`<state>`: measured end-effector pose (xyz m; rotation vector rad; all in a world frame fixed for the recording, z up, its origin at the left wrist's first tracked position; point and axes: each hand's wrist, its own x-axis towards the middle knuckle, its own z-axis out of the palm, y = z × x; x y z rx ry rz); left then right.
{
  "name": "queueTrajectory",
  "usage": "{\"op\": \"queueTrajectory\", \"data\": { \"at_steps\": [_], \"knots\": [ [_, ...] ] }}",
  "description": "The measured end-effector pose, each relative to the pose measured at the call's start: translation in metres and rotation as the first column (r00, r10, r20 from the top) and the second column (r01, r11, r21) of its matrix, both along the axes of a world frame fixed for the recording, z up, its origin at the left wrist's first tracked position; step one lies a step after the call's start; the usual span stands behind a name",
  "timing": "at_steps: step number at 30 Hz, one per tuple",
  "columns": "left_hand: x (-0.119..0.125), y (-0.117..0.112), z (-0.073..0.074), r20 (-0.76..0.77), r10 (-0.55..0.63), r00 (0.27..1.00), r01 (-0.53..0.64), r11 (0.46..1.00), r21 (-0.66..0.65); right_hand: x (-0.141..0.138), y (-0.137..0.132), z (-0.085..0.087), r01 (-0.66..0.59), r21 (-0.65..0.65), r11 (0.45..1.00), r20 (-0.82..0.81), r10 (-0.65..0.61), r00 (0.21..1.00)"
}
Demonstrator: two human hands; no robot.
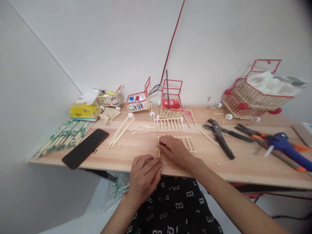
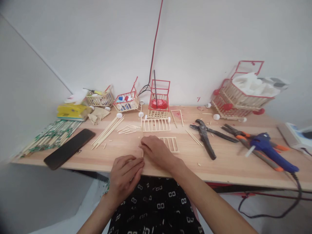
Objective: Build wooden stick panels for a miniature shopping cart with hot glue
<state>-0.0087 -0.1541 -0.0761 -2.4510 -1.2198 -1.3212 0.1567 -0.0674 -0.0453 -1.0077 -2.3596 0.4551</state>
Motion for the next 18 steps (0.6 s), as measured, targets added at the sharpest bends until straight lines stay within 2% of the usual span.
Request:
{"op": "queueTrajectory", "data": {
  "at_steps": [18],
  "knots": [
    [-0.0016,-0.0008,0.0,-0.004,0.008,1.0,-0.008,1.0,-0.006,-0.0005,-0.0006,0.0009,-0.002,-0.018,1.0,-0.009,0.002,1.0]
  ]
}}
